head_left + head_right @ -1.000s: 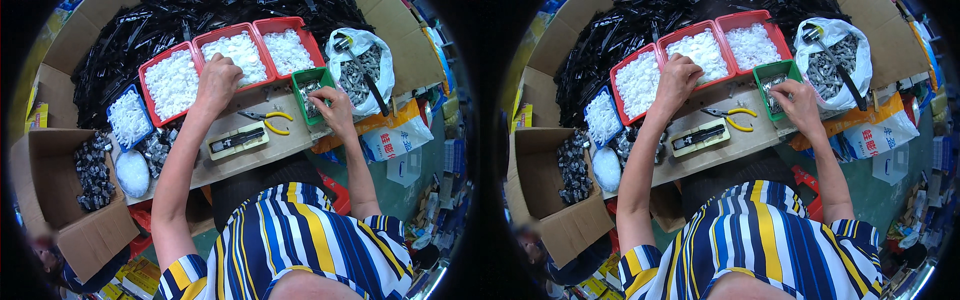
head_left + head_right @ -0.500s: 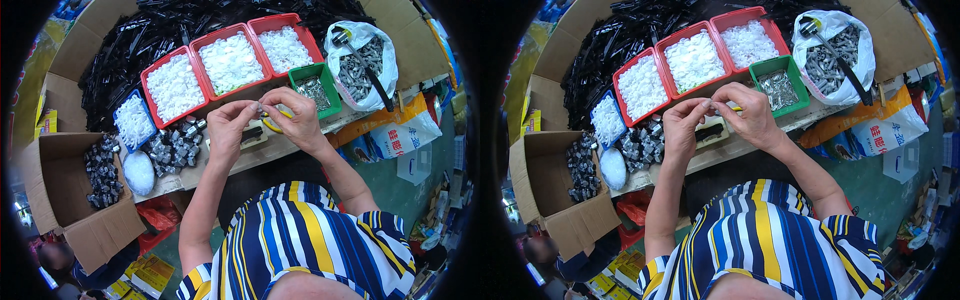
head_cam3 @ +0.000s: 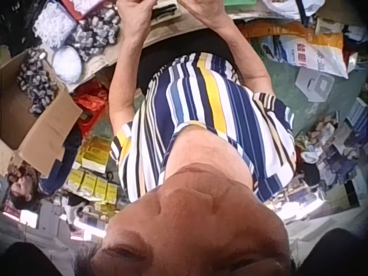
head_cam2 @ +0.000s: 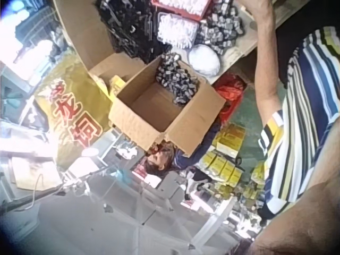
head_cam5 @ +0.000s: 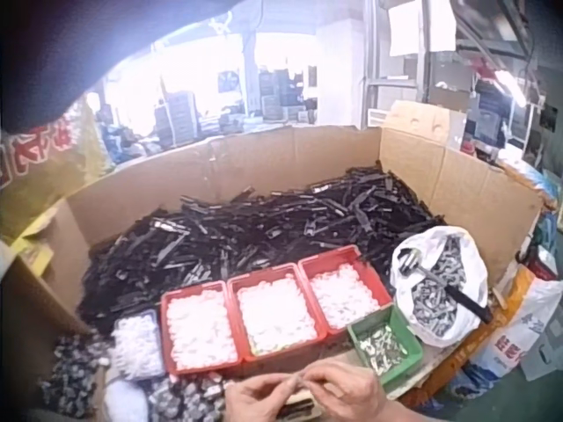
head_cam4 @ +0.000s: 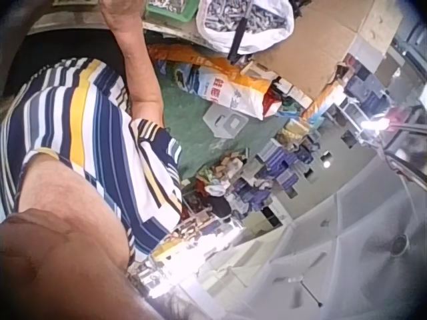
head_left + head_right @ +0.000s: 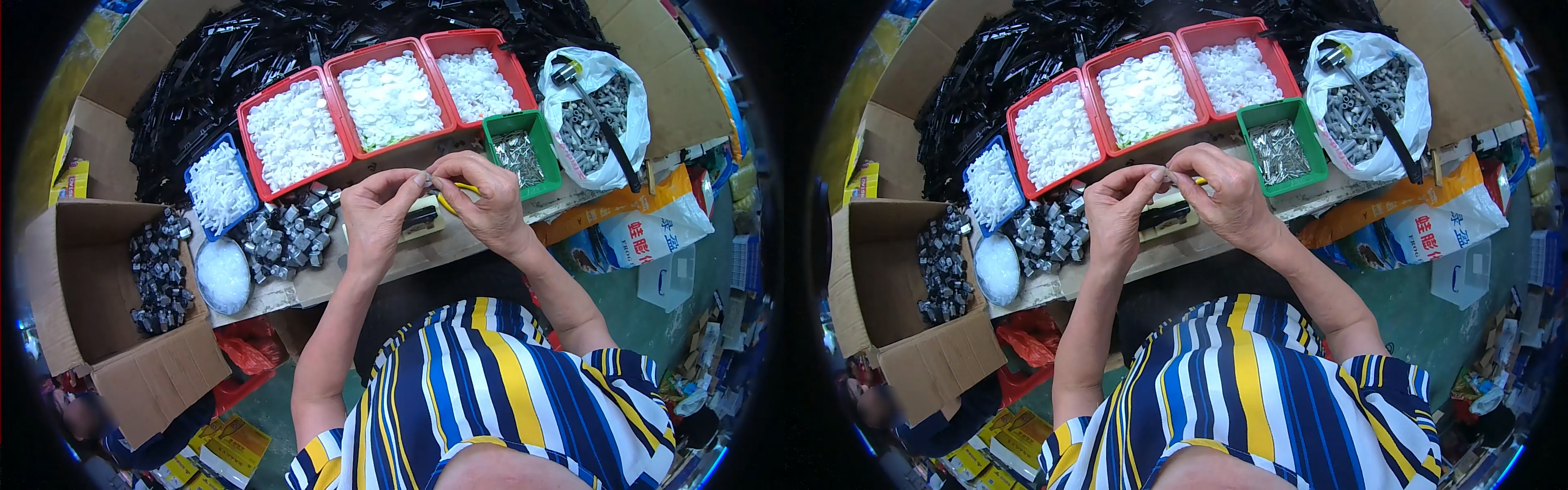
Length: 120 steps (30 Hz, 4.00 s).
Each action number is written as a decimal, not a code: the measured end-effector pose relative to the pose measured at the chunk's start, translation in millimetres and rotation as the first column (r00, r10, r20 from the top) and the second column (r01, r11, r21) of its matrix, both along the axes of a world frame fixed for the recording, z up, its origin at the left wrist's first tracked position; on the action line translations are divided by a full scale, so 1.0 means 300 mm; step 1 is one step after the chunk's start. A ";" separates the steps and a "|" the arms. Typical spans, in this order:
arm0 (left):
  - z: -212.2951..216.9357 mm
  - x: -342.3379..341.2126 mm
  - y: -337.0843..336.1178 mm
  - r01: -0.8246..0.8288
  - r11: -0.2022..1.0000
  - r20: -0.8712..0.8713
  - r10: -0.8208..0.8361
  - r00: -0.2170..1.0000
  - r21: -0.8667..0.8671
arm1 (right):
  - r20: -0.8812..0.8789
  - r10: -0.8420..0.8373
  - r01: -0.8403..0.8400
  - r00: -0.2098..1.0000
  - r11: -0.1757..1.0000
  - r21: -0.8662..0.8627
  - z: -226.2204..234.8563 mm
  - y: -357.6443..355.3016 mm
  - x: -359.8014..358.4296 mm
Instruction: The person assembles small metal lock bodies by hand. They pick up a lock body, insert a white plastic component, and use pliers to press a metal pin into the assembly. The person repeats this process for multiple units, placing the finished items into a cardboard box.
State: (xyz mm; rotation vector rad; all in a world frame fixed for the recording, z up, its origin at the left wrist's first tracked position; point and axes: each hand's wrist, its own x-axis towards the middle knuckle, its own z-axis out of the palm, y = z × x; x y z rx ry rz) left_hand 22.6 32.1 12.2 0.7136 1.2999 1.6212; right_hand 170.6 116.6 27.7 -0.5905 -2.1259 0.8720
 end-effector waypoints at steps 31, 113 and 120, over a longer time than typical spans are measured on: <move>-0.055 -0.029 -0.174 -0.043 0.998 -0.566 0.059 0.822 0.041 | -0.039 0.189 -0.187 0.981 0.981 0.042 -0.078 -0.068 -0.036; -0.125 0.067 0.732 0.170 0.982 -0.981 -0.046 -0.190 -0.079 | 0.210 -0.266 0.268 0.941 0.963 0.023 -0.063 0.249 0.290; -0.108 0.043 0.694 0.242 0.970 -0.999 0.036 -0.012 0.032 | 0.158 -0.302 0.311 0.940 0.950 -0.039 -0.063 0.243 0.323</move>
